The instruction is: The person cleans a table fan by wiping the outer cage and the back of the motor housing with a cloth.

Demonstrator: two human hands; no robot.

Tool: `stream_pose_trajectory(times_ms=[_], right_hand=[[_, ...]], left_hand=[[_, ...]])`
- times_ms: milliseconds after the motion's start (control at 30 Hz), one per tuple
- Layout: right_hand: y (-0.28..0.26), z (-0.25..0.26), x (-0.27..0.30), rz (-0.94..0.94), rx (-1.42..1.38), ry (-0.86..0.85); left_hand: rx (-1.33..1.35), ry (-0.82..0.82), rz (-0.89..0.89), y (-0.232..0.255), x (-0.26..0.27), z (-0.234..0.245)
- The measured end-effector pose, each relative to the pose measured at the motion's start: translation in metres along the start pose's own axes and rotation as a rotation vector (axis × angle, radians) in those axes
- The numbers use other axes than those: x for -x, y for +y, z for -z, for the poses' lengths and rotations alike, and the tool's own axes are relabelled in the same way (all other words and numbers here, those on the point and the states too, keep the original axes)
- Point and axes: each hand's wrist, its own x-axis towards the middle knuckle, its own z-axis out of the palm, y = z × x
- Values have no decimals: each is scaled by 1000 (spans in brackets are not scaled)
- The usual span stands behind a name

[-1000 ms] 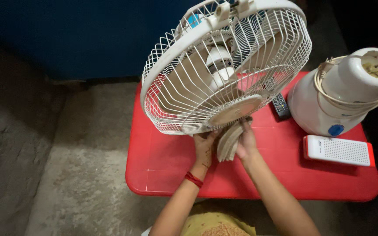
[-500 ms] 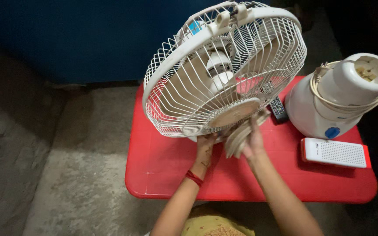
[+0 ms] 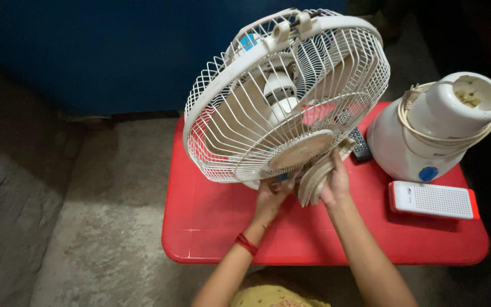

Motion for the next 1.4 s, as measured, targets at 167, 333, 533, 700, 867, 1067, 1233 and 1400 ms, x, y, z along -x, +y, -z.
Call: stream_pose_trajectory(times_ms=[167, 333, 533, 700, 867, 1067, 1233, 1400], right_hand=[[-21, -11, -1, 99, 9, 14], [-34, -10, -4, 176, 15, -33], [-12, -5, -1, 109, 42, -28], [-18, -10, 1, 142, 106, -6], [-46, -21, 1, 239, 92, -102], [-43, -22, -2, 247, 101, -80], [-15, -14, -2, 193, 105, 27], [-33, -31, 2, 169, 81, -42]], left_hand=[[-560, -56, -380, 51, 36, -5], [-899, -76, -759, 134, 65, -27], [-992, -28, -1127, 192, 56, -35], [-1122, 67, -1249, 204, 33, -34], [-1208, 44, -1195, 200, 26, -32], [-1216, 86, -1233, 191, 20, -31], [-1225, 209, -1274, 185, 18, -39], [-1216, 253, -1256, 180, 14, -46]])
